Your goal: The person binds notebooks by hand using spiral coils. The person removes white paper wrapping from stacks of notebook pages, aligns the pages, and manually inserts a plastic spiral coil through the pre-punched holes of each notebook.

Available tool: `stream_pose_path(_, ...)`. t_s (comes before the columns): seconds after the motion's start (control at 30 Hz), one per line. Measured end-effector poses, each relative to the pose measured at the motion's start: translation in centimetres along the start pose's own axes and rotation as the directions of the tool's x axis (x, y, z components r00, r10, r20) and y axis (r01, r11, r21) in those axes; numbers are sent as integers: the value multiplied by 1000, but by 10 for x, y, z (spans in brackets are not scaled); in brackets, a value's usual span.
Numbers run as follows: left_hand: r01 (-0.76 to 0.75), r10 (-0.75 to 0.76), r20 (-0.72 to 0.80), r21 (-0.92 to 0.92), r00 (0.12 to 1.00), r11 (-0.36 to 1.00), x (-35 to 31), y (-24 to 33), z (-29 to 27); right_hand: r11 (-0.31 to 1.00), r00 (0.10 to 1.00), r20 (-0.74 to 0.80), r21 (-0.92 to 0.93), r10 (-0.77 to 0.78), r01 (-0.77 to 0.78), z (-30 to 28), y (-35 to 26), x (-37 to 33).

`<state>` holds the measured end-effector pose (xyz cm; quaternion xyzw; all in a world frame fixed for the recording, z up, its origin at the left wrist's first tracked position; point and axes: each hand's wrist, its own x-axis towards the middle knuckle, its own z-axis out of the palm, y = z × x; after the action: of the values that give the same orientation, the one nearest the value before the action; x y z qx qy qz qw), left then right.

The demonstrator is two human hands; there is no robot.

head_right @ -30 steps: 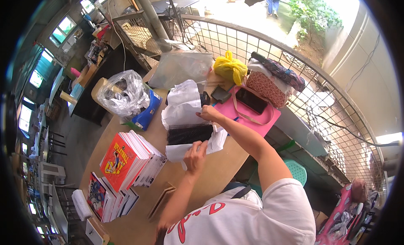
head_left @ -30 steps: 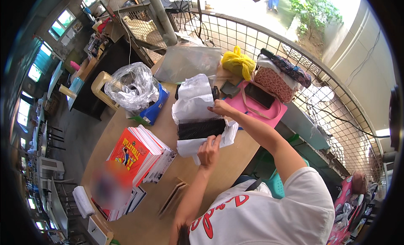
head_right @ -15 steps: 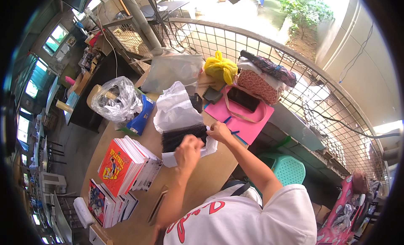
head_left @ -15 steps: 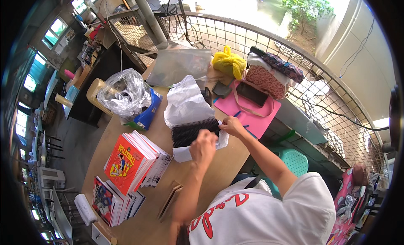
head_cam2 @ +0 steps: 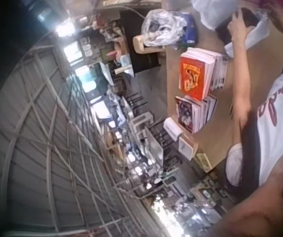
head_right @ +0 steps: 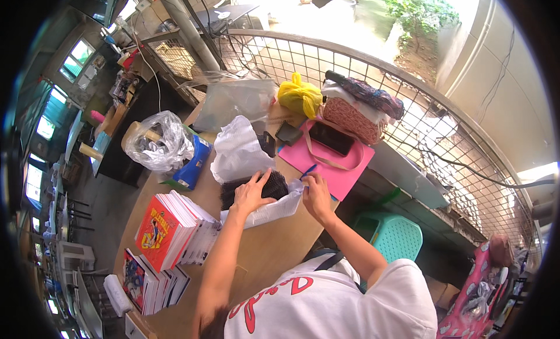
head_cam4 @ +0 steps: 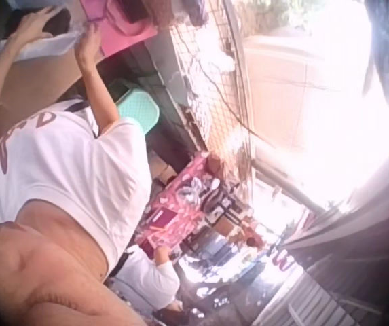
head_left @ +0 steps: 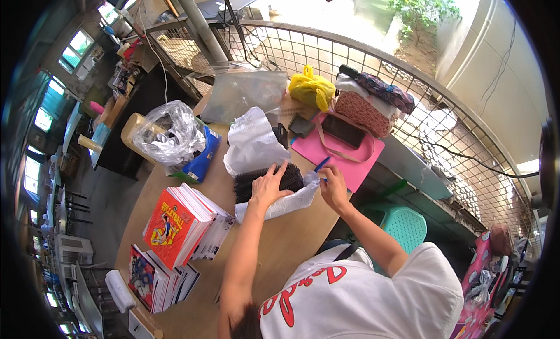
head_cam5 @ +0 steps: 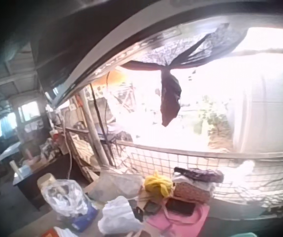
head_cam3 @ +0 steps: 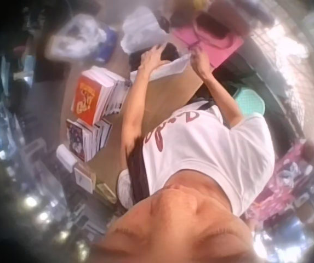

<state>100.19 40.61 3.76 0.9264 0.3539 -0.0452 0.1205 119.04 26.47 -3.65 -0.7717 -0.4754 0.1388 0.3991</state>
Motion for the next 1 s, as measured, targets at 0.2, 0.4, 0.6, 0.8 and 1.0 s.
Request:
stream_pose_path(0.2,-50,42,103,78,994,996,-5,-4,-5,871,878,152,-136,-453,473,-12,-36,-37)
stream_pose_path(0.4,-48,42,65,96,997,994,2,-14,5,753,751,175,-68,-636,654,-15,24,-89)
stream_pose_path(0.6,-119,122,-76,37,990,992,-29,29,-11,817,807,194,-45,-558,575,-44,-15,-93)
stream_pose_path(0.8,-158,164,-46,116,985,981,-69,39,18,721,709,397,-149,-583,677,-7,-11,-110)
stream_pose_path(1.0,-113,134,-169,128,976,985,-64,20,50,787,742,418,-95,-525,610,-13,25,-124)
